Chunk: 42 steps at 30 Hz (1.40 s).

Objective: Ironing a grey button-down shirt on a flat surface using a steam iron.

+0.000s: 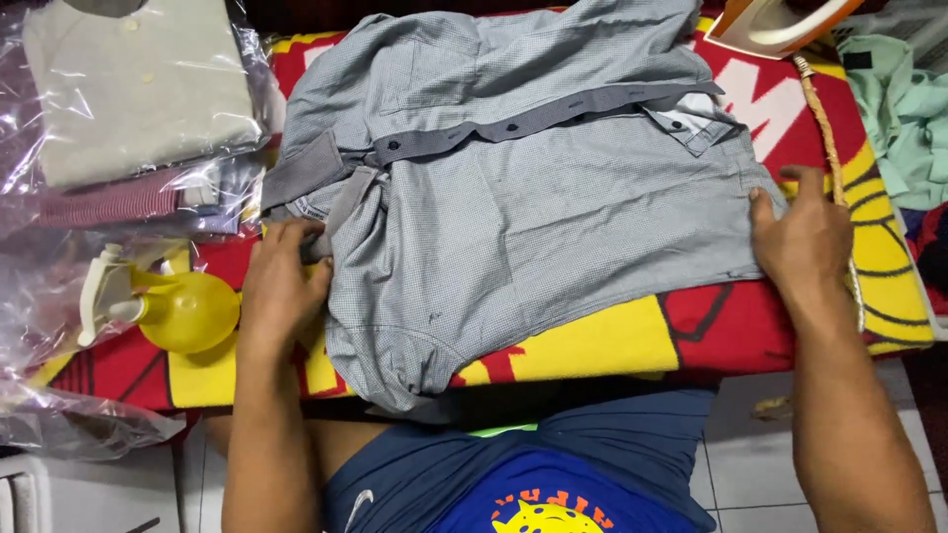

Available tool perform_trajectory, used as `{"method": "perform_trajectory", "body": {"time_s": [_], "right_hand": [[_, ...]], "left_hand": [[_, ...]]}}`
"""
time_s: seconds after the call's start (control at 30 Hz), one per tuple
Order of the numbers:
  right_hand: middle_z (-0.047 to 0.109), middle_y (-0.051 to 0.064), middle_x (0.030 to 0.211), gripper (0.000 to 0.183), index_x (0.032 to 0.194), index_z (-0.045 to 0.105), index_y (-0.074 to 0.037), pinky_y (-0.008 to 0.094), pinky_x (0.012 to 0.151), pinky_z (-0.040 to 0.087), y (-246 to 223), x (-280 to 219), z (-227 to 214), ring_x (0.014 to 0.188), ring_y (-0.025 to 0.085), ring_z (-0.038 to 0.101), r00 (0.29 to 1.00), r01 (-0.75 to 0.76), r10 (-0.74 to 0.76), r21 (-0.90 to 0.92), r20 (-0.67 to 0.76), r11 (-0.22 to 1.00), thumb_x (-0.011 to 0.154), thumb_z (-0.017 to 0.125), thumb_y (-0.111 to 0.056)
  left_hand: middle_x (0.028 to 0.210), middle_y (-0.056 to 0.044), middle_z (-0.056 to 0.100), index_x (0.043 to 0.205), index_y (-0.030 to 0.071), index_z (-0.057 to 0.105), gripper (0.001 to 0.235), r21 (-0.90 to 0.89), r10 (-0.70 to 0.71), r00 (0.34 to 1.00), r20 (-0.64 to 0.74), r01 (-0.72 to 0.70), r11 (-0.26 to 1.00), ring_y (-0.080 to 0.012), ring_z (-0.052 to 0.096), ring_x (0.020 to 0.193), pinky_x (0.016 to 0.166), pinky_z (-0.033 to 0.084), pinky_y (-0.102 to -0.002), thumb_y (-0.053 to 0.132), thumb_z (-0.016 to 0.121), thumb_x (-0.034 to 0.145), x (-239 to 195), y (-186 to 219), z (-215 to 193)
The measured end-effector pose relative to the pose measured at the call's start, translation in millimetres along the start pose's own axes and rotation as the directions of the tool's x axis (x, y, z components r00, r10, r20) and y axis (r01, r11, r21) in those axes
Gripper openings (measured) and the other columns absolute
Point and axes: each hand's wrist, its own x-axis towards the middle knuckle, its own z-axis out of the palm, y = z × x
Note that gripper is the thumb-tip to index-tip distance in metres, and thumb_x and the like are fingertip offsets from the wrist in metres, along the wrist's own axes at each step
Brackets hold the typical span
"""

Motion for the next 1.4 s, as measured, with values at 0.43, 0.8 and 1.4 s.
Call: {"method": "perform_trajectory", "body": {"time_s": [0.43, 0.8, 1.4], "right_hand": [[0.076, 0.028, 0.112, 0.051, 0.14, 0.067, -0.006, 0.057, 0.078, 0.058, 2.7, -9.8, -34.7, 0.094, 0.05, 0.073, 0.942, -0.158, 0.208, -0.2, 0.262, 0.967, 0.102, 0.071, -0.04], [0.064, 0.02, 0.129, 0.036, 0.124, 0.08, -0.002, 0.042, 0.091, 0.05, -8.3, -17.2, -25.1, 0.105, 0.033, 0.059, 0.883, 0.279, -0.343, -0.229, -0.32, 0.932, 0.095, 0.086, -0.021], [0.069, 0.019, 0.085, 0.011, 0.112, 0.068, -0.001, 0.049, 0.073, 0.051, -29.9, 136.8, 58.0, 0.079, 0.036, 0.063, 0.977, 0.135, -0.09, 0.229, -0.194, 0.964, 0.106, 0.065, -0.01]], "left_hand": [[0.104, -0.021, 0.058, 0.108, -0.004, 0.063, 0.032, 0.225, 0.318, 0.785, -0.532, -0.23, 0.947, -0.0392, 0.056, 0.087, 0.078, 0.048, -0.047, -0.009, 0.059, 0.077, 46.3, -1.1, -27.3], [0.162, -0.029, 0.034, 0.147, 0.006, 0.058, 0.061, 0.33, 0.158, 0.956, -0.247, -0.071, 0.941, -0.0582, 0.016, 0.145, 0.114, 0.014, -0.074, 0.017, 0.065, 0.087, 38.5, 68.6, -26.4], [0.114, -0.015, 0.063, 0.12, 0.01, 0.061, 0.049, 0.125, 0.515, 0.832, -0.207, -0.5, 0.857, -0.0351, 0.062, 0.097, 0.078, 0.052, -0.047, 0.034, 0.073, 0.08, 179.6, 274.4, 197.5]]}}
